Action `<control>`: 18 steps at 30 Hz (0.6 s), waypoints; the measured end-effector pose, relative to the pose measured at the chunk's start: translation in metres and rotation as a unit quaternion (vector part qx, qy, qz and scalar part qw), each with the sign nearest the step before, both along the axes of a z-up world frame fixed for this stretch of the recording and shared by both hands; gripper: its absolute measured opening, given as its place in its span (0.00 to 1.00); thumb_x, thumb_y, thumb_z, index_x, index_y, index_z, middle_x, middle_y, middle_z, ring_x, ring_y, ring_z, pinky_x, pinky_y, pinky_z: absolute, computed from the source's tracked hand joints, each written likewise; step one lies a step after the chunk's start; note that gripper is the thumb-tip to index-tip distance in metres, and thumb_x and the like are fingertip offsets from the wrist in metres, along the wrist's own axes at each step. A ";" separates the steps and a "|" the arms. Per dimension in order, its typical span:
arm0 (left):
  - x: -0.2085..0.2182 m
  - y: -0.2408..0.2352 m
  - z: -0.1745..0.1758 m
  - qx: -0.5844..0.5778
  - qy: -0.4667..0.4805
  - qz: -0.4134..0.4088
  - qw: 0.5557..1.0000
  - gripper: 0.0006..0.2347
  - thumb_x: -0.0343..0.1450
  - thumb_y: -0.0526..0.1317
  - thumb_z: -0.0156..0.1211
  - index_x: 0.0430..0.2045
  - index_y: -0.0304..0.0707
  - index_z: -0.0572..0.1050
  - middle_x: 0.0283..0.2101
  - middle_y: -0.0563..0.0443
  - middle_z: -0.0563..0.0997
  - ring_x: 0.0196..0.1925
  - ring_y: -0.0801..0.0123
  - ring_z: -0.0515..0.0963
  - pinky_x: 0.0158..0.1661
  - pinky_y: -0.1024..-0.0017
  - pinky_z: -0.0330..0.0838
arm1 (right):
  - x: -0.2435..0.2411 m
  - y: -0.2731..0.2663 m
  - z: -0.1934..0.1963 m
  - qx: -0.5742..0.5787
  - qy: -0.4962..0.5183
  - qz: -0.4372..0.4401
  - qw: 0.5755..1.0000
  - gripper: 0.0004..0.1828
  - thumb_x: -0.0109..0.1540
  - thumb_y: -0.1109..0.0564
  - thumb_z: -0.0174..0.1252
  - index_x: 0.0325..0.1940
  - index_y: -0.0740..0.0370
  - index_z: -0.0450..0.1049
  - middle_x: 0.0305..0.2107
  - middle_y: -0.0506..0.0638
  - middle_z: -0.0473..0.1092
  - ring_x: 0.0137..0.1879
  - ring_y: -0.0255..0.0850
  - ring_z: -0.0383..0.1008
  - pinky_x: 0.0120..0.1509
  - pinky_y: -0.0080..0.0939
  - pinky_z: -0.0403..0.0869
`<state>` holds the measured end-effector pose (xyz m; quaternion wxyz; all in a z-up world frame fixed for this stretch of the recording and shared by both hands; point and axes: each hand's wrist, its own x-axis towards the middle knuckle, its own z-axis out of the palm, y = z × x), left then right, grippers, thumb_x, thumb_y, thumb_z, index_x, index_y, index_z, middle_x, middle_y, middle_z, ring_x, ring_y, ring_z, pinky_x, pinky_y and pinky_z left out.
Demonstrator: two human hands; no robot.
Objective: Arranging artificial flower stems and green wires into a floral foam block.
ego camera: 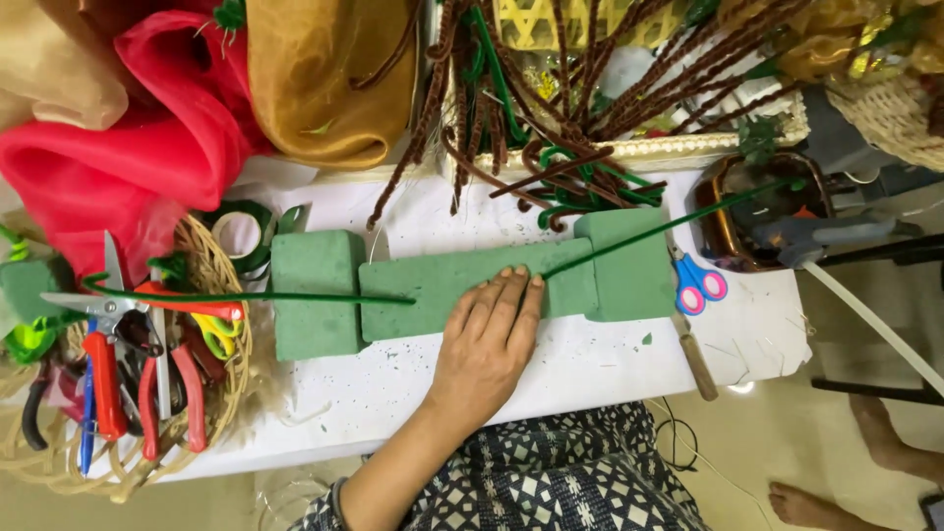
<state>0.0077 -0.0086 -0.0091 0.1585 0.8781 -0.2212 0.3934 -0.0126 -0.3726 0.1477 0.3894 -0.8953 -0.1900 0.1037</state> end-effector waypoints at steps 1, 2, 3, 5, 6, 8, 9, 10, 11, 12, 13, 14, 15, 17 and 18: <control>0.002 0.001 -0.002 0.000 -0.002 -0.004 1.000 0.12 0.76 0.34 0.51 0.51 0.35 0.79 0.50 0.40 0.81 0.53 0.57 0.81 0.54 0.61 0.76 | -0.002 0.024 -0.009 0.012 0.009 -0.004 1.000 0.24 0.54 0.64 0.58 0.56 0.65 0.77 0.40 0.62 0.78 0.42 0.51 0.80 0.40 0.48 0.78; 0.002 0.001 -0.004 0.001 -0.005 -0.002 1.000 0.12 0.76 0.34 0.51 0.51 0.35 0.79 0.50 0.40 0.81 0.53 0.57 0.81 0.54 0.61 0.76 | -0.008 0.048 -0.017 0.024 0.020 -0.008 0.999 0.22 0.55 0.64 0.59 0.54 0.65 0.78 0.38 0.61 0.79 0.39 0.50 0.82 0.37 0.47 0.80; 0.001 0.001 -0.007 0.002 -0.007 -0.001 1.000 0.12 0.76 0.33 0.51 0.52 0.35 0.79 0.51 0.40 0.81 0.54 0.56 0.81 0.55 0.61 0.76 | -0.015 0.072 -0.026 0.035 0.032 -0.012 0.999 0.21 0.55 0.63 0.59 0.53 0.65 0.79 0.36 0.61 0.81 0.36 0.49 0.83 0.34 0.46 0.81; -0.001 0.003 -0.004 0.000 -0.002 -0.004 1.000 0.12 0.76 0.33 0.52 0.52 0.35 0.78 0.52 0.39 0.80 0.55 0.56 0.80 0.55 0.61 0.75 | -0.010 0.100 -0.059 0.057 0.056 -0.014 0.997 0.19 0.56 0.62 0.60 0.51 0.65 0.80 0.31 0.59 0.83 0.31 0.48 0.86 0.27 0.43 0.84; -0.002 0.006 -0.002 0.000 0.000 -0.003 1.000 0.12 0.76 0.33 0.52 0.52 0.34 0.78 0.53 0.39 0.80 0.56 0.55 0.80 0.55 0.61 0.75 | -0.007 0.117 -0.073 0.069 0.067 -0.012 0.995 0.17 0.57 0.62 0.60 0.50 0.64 0.81 0.29 0.59 0.84 0.28 0.47 0.87 0.24 0.42 0.86; -0.002 0.007 -0.004 -0.003 0.001 0.001 1.000 0.12 0.76 0.33 0.52 0.52 0.34 0.78 0.53 0.38 0.80 0.57 0.53 0.80 0.56 0.59 0.75 | 0.001 0.132 -0.114 0.169 0.088 -0.078 0.979 0.18 0.59 0.64 0.58 0.53 0.68 0.78 0.30 0.59 0.81 0.27 0.43 0.82 0.23 0.38 0.82; -0.003 0.008 -0.005 -0.006 0.002 0.003 1.000 0.12 0.77 0.33 0.52 0.52 0.33 0.78 0.54 0.36 0.79 0.57 0.51 0.80 0.57 0.56 0.74 | 0.003 0.139 -0.135 0.268 0.107 -0.146 0.946 0.18 0.62 0.67 0.55 0.56 0.71 0.74 0.30 0.59 0.78 0.26 0.40 0.77 0.21 0.34 0.79; -0.003 0.011 -0.004 -0.006 0.001 0.003 1.000 0.12 0.77 0.33 0.52 0.52 0.33 0.78 0.54 0.36 0.79 0.57 0.51 0.80 0.57 0.56 0.74 | 0.007 0.146 -0.133 0.268 0.106 -0.145 0.946 0.18 0.62 0.67 0.55 0.56 0.71 0.74 0.30 0.59 0.78 0.26 0.40 0.77 0.21 0.34 0.79; -0.003 0.013 -0.004 -0.004 -0.002 0.012 1.000 0.12 0.76 0.34 0.53 0.53 0.35 0.78 0.53 0.37 0.80 0.57 0.51 0.80 0.57 0.56 0.74 | 0.010 0.152 -0.131 0.233 0.044 -0.168 0.957 0.19 0.62 0.67 0.57 0.57 0.69 0.74 0.32 0.58 0.78 0.27 0.39 0.77 0.23 0.33 0.78; -0.004 0.014 -0.004 -0.004 -0.002 0.020 1.000 0.12 0.76 0.35 0.54 0.53 0.37 0.78 0.53 0.38 0.80 0.57 0.52 0.80 0.57 0.55 0.73 | 0.012 0.157 -0.128 0.196 -0.017 -0.191 0.962 0.19 0.61 0.67 0.59 0.58 0.68 0.74 0.33 0.58 0.78 0.28 0.39 0.76 0.25 0.33 0.77; -0.004 0.014 -0.005 -0.004 -0.001 0.019 1.000 0.12 0.76 0.35 0.54 0.53 0.37 0.78 0.53 0.38 0.80 0.57 0.52 0.80 0.57 0.55 0.73 | 0.021 0.159 -0.126 0.195 -0.016 -0.192 0.962 0.19 0.61 0.67 0.59 0.58 0.68 0.74 0.33 0.58 0.78 0.28 0.39 0.76 0.25 0.33 0.77; -0.004 0.013 -0.008 -0.003 -0.006 0.019 1.000 0.12 0.77 0.34 0.53 0.53 0.37 0.78 0.53 0.38 0.80 0.57 0.52 0.80 0.57 0.57 0.73 | 0.031 0.160 -0.123 0.075 -0.175 -0.151 0.970 0.15 0.64 0.63 0.61 0.55 0.61 0.77 0.39 0.53 0.75 0.37 0.42 0.76 0.35 0.37 0.77; -0.004 0.013 -0.010 -0.002 -0.010 0.020 1.000 0.12 0.77 0.34 0.53 0.53 0.38 0.78 0.53 0.38 0.80 0.57 0.53 0.80 0.56 0.58 0.74 | 0.041 0.162 -0.120 -0.048 -0.326 -0.102 0.939 0.10 0.66 0.59 0.63 0.52 0.54 0.81 0.44 0.48 0.73 0.45 0.46 0.76 0.46 0.41 0.77; -0.005 0.012 -0.011 -0.003 -0.012 0.020 1.000 0.12 0.77 0.34 0.53 0.53 0.38 0.78 0.53 0.39 0.80 0.57 0.54 0.81 0.56 0.59 0.74 | 0.052 0.165 -0.122 -0.106 -0.370 -0.075 0.920 0.09 0.66 0.58 0.62 0.51 0.51 0.81 0.47 0.47 0.73 0.45 0.47 0.75 0.47 0.43 0.77; -0.003 0.013 -0.011 -0.003 -0.016 0.021 1.000 0.12 0.77 0.34 0.53 0.53 0.39 0.78 0.53 0.39 0.81 0.56 0.54 0.81 0.55 0.59 0.74 | 0.059 0.167 -0.122 -0.160 -0.413 -0.050 0.895 0.09 0.67 0.56 0.62 0.51 0.48 0.80 0.49 0.47 0.74 0.45 0.48 0.73 0.48 0.44 0.76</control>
